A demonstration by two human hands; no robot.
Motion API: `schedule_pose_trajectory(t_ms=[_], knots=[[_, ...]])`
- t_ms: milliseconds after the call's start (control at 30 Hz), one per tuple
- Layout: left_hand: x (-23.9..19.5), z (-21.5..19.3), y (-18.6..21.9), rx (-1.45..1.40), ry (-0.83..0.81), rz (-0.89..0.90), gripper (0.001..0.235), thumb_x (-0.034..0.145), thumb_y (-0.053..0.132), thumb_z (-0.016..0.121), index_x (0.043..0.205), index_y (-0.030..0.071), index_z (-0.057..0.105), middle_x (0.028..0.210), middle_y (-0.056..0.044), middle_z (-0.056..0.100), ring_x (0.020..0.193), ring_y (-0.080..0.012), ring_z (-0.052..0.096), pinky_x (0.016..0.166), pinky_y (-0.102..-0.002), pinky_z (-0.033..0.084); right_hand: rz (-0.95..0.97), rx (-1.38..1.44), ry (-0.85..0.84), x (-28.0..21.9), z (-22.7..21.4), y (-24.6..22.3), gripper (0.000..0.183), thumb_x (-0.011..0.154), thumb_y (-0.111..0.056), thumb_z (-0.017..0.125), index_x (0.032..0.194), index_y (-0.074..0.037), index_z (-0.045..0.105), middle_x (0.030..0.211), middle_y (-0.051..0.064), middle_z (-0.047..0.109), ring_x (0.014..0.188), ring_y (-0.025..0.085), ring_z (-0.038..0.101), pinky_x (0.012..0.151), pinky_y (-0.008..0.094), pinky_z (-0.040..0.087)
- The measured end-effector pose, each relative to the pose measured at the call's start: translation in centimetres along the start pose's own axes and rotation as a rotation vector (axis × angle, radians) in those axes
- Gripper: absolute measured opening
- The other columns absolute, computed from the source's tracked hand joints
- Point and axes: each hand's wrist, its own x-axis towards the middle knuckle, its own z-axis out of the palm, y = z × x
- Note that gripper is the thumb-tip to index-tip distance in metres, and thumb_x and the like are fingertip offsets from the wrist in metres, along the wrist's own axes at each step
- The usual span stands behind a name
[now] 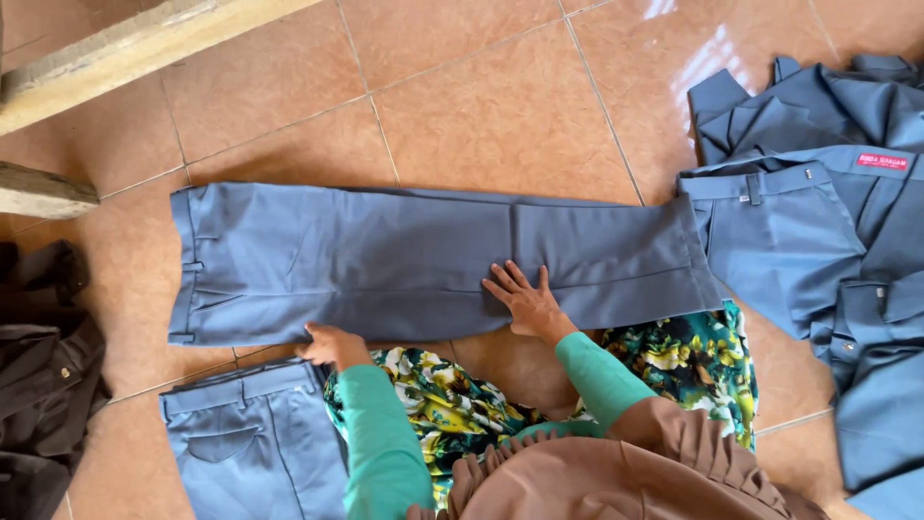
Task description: The person sits on the floor and folds several pairs of grey trousers by hand. They align the legs, fold the pants in half, then fold them into smaller rectangles, and place each folded pair into a neat stack.
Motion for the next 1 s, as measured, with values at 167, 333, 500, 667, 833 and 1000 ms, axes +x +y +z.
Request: schedule_pose_trajectory(t_ms=[167,333,500,667,833,1000], knots=[[3.9,-5.2,10.7,-0.686,0.248,-0.418,0.036,0.087,0.006,0.077,0.117,0.025,0.07,0.118,0.006,0.068,0.114,-0.0147,0.065,0.101,-0.037,0.048,0.034,0.546,0.385,3.5,1.3,5.6,0.043,0.092,-0.044,0.069,0.132,-0.032,0.066,0.127,-0.001,0.073,0.122,0.023,0.066,0.103,0.058,0.046],[7.1,-6.1,21.8,-0.858,-0.361,0.263,0.031,0.101,0.017,0.056,0.128,0.03,0.063,0.133,0.002,0.057,0.119,-0.0244,0.064,0.101,-0.042,0.052,0.191,0.28,0.56,7.8,1.9,12.7,0.038,0.097,-0.04,0.064,0.135,-0.038,0.063,0.116,-0.009,0.068,0.117,0.016,0.06,0.102,0.046,0.048],[11.0,-2.5,25.6,-0.42,-0.732,0.426,0.039,0.109,0.035,0.041,0.147,0.044,0.043,0.161,0.002,0.036,0.116,-0.0296,0.069,0.101,-0.047,0.054,0.245,0.228,0.428,10.4,-0.4,14.5,0.052,0.094,-0.046,0.066,0.143,-0.036,0.054,0.121,-0.005,0.055,0.122,0.02,0.047,0.106,0.049,0.042],[13.6,-0.3,25.4,-0.374,-0.778,0.431,0.028,0.099,0.045,0.059,0.125,0.041,0.05,0.123,0.01,0.052,0.105,-0.0228,0.072,0.091,-0.042,0.058,0.319,0.297,0.301,12.3,-0.9,15.7,0.027,0.088,-0.052,0.072,0.106,-0.032,0.067,0.117,-0.004,0.057,0.121,0.024,0.05,0.103,0.054,0.04],[17.0,-6.6,25.2,-0.636,-0.772,0.34,0.013,0.099,0.038,0.065,0.108,0.029,0.065,0.124,0.002,0.06,0.106,-0.0365,0.071,0.096,-0.052,0.055,0.327,0.518,0.292,11.7,-3.8,16.3,0.022,0.095,-0.044,0.068,0.105,-0.025,0.067,0.105,0.0,0.066,0.114,0.026,0.059,0.1,0.06,0.042],[16.7,-4.0,26.9,-0.505,-0.787,0.345,0.011,0.103,0.034,0.059,0.109,0.026,0.063,0.135,0.004,0.051,0.106,-0.041,0.071,0.097,-0.054,0.055,0.393,0.314,0.519,13.8,-0.3,16.4,0.026,0.09,-0.048,0.073,0.096,-0.024,0.065,0.092,-0.005,0.061,0.1,0.02,0.06,0.086,0.05,0.05]])
